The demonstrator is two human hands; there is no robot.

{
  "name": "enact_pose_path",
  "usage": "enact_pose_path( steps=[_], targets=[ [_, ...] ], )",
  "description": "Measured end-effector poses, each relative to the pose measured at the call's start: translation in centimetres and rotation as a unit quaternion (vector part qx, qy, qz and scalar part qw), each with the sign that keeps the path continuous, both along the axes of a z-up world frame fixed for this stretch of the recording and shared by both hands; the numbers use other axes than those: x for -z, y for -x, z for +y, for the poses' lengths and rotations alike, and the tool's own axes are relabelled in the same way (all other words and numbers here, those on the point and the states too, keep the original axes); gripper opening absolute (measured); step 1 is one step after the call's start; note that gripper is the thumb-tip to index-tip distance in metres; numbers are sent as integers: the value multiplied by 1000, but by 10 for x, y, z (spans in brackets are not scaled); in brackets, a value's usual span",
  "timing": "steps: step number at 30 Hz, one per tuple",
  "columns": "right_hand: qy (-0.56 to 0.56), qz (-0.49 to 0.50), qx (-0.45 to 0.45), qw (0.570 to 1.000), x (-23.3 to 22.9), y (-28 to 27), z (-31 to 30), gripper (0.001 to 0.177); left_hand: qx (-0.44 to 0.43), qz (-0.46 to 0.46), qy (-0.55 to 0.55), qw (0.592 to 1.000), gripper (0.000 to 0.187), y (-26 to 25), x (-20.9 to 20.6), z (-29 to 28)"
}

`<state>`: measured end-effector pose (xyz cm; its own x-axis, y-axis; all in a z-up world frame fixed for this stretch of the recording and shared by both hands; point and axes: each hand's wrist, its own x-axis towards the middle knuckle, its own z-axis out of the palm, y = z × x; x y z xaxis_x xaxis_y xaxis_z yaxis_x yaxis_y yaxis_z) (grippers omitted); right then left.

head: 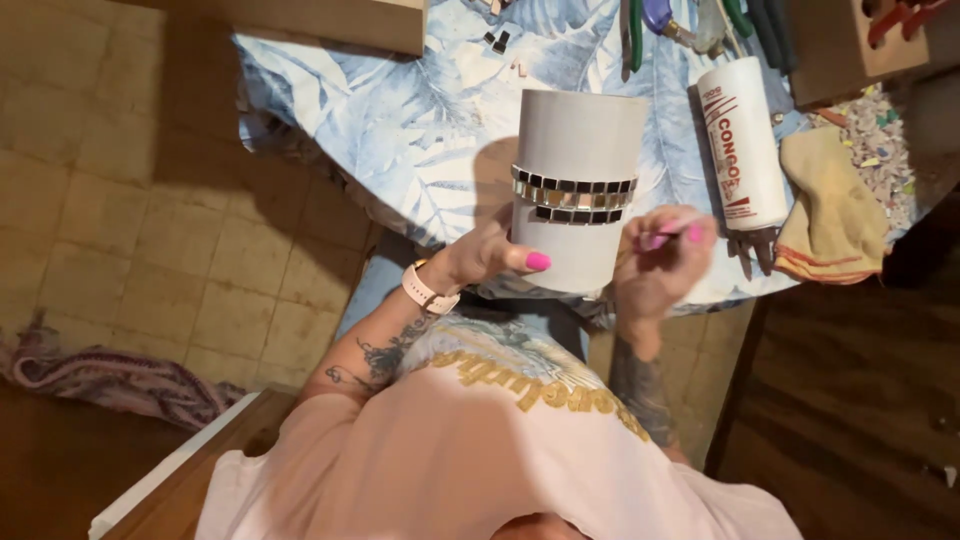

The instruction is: Applying small mosaic tiles to a cylindrical container using glue

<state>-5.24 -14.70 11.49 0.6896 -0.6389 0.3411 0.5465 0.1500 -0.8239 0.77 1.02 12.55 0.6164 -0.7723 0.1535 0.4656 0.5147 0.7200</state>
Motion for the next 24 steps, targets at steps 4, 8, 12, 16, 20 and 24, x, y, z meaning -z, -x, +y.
enact_pose_path(
  steps=[4,8,12,16,20,24],
  targets=[
    [8,33,2,999,13,2,1,23,-1,-40,-14,999,49,3,-14,1],
    [19,119,7,993,17,3,-4,24,10,-85,-30,996,45,9,-28,5],
    [51,138,4,989,20,5,-2,26,24,-106,-34,994,44,13,-39,9],
    [77,151,6,985,23,8,-3,25,13,-119,-53,991,44,18,-35,8],
    [87,149,7,985,18,10,2,25,24,-93,-45,994,44,20,-33,8],
    [93,165,-5,982,11,12,5,25,14,-96,-49,994,40,23,-39,11]
  ],
)
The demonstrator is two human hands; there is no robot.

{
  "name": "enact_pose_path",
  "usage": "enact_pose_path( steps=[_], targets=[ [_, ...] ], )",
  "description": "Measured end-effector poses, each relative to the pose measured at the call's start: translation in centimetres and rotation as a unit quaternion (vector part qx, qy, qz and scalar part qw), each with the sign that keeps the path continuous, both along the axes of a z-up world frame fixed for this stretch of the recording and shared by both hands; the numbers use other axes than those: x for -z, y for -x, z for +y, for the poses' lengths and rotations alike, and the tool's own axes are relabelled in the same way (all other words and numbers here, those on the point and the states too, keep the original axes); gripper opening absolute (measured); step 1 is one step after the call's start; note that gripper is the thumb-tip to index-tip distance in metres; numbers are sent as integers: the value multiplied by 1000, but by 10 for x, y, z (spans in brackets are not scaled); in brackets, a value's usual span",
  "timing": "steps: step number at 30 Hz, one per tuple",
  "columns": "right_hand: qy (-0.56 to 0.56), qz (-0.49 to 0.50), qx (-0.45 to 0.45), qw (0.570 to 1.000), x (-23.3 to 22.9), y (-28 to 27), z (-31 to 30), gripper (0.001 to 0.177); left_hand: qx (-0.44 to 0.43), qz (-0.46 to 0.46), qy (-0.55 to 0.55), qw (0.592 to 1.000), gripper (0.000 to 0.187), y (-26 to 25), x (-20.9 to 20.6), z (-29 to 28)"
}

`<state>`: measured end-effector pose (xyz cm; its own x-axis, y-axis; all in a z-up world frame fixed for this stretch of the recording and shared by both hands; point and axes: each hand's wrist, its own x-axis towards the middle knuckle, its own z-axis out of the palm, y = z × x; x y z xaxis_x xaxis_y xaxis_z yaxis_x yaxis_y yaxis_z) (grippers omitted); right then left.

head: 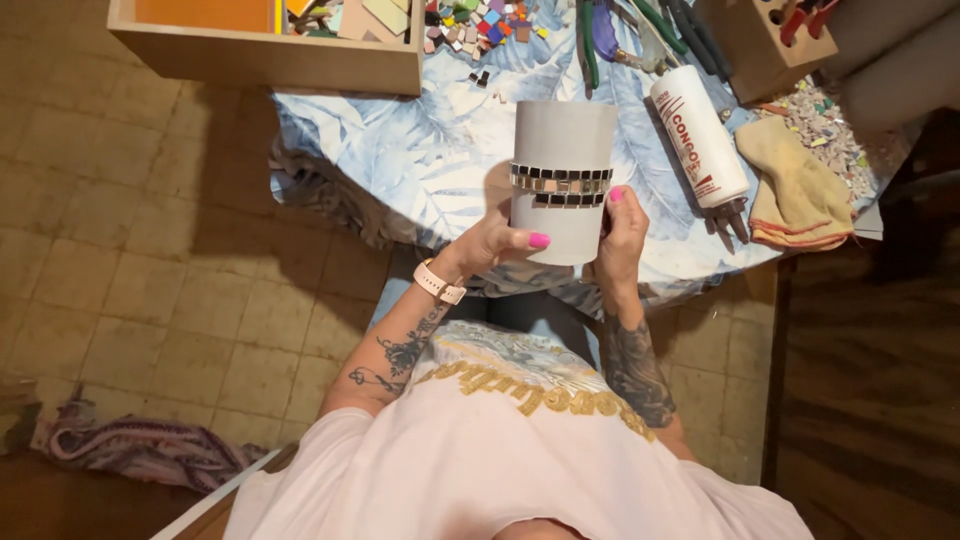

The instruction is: Applying small mosaic tiles to a cylindrical container using glue

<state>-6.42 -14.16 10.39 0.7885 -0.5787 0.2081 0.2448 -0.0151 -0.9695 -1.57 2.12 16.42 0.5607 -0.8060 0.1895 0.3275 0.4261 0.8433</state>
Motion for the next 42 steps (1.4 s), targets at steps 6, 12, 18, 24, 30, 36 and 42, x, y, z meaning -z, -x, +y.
enact_pose_path(
  steps=[6,12,18,24,30,36,42],
  targets=[
    [-31,-22,-6,999,-5,0,8,35,7,9,21,1000,46,-3,11,-3],
    [-49,6,11,999,1,22,7,40,-30,-4,36,999,46,-2,-1,-4],
    [-24,16,-191,981,-23,41,7,55,-3,57,50,997,55,-11,-12,-12],
    [-297,-33,-383,874,0,32,0,67,10,84,36,996,59,-16,3,-15],
    [-352,-54,-421,834,-41,30,32,68,65,119,67,989,49,-18,59,-24],
    [-324,-71,-367,869,-59,34,34,67,18,85,34,996,50,-19,19,-19],
    [-334,-65,-330,881,-24,35,18,67,-22,63,5,998,51,-8,-13,-18]
  ],
)
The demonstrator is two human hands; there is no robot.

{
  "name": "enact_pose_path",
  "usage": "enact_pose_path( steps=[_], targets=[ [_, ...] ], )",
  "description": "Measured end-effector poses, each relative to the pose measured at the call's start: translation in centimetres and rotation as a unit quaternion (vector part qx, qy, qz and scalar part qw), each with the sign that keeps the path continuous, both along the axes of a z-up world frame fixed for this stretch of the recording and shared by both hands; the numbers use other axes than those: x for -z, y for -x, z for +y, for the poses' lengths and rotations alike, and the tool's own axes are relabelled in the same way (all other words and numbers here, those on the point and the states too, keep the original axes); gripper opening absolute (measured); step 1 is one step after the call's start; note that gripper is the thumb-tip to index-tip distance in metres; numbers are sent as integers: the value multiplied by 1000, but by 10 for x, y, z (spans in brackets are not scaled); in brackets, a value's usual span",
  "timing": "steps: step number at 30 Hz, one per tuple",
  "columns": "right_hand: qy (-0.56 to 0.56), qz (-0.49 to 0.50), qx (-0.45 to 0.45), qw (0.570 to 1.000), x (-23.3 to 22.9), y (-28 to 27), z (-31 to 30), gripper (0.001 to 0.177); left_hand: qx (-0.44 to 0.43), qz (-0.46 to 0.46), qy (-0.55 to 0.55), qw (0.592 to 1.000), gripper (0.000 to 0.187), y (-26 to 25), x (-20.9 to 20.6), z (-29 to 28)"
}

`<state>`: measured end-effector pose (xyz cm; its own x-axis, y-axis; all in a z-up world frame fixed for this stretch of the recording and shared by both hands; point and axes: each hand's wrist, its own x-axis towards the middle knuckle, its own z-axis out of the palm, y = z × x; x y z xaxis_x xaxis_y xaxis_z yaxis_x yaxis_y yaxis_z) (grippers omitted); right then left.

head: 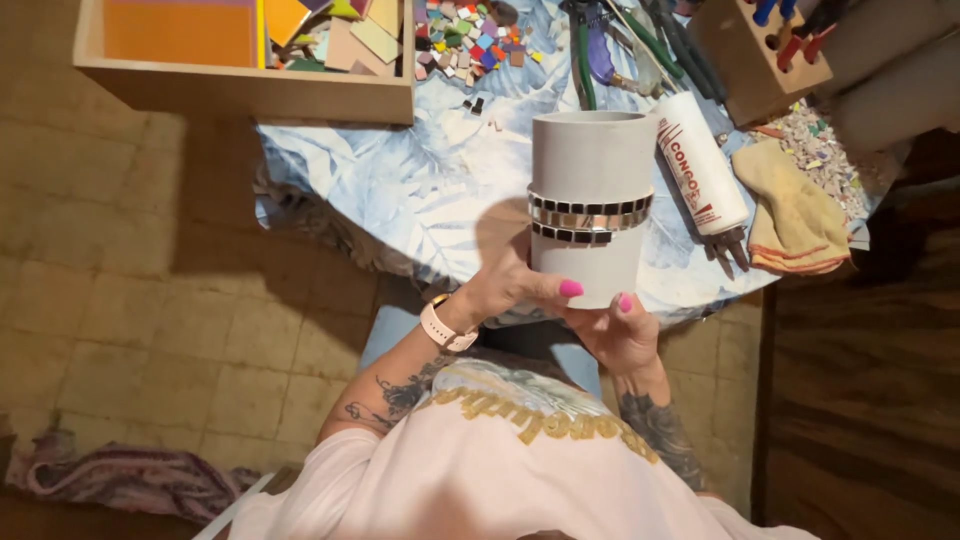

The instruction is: Applying small mosaic tiles to a cylindrical container using glue

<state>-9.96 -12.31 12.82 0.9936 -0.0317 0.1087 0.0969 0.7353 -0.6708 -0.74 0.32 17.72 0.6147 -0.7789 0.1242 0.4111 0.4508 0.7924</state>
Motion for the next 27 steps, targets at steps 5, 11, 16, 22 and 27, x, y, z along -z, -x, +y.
enact_pose_path(
  steps=[5,11,16,22,27],
  targets=[
    [413,185,-54,890,-58,-9,-51,53,-47,38,-39,997,55,3,-2,4],
    [850,183,180,459,-73,-44,-138,53,-35,-14,45,998,58,-4,29,6],
    [846,355,48,396,-73,-76,-140,59,-45,-7,3,999,56,-7,33,7],
    [816,348,69,457,-66,-75,-139,51,-48,0,3,999,54,-9,39,4],
    [502,194,203,818,-92,-53,-113,29,-47,27,-37,998,52,-11,42,7]
  ],
)
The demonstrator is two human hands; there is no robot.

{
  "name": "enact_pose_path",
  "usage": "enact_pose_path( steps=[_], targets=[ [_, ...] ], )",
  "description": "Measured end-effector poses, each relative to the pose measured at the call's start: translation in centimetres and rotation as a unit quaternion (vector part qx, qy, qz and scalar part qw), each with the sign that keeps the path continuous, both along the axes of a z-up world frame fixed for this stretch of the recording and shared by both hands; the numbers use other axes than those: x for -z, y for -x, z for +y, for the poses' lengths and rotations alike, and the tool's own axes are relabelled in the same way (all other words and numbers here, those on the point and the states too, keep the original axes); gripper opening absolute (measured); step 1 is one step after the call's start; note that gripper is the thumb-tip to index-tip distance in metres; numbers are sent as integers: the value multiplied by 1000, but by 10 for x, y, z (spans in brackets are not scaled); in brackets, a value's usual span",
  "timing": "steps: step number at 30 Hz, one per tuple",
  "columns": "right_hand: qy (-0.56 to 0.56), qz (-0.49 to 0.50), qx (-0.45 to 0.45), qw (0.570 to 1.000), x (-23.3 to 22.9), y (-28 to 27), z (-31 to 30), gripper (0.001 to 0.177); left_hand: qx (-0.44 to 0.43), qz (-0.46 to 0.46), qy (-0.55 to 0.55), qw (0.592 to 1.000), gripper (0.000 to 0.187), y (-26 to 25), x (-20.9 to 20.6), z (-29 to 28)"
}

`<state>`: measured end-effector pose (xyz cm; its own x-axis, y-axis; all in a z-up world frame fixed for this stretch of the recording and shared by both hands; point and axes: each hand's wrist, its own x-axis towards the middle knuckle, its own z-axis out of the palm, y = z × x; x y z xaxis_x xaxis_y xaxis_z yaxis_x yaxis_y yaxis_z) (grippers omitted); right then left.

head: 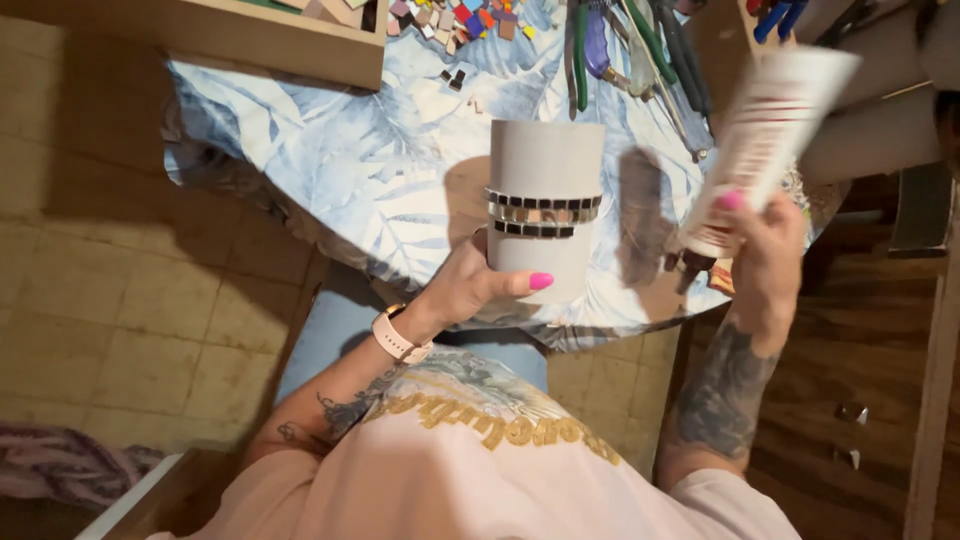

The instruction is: Applying small mosaic tiles to a cylindrical container using glue

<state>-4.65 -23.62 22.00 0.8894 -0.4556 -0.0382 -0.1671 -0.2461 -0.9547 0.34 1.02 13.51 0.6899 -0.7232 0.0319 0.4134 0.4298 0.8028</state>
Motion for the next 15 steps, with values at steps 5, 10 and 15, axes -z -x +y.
enact_pose_path(
  steps=[5,10,15],
  targets=[
    [-76,-273,-8,959,8,23,20,49,33,69,-24,997,52,-3,4,2],
    [-208,-377,172,886,1,22,81,105,59,95,-74,991,54,-4,8,5],
    [-191,-472,261,820,5,13,103,122,70,122,-66,988,57,-5,10,6]
  ],
)
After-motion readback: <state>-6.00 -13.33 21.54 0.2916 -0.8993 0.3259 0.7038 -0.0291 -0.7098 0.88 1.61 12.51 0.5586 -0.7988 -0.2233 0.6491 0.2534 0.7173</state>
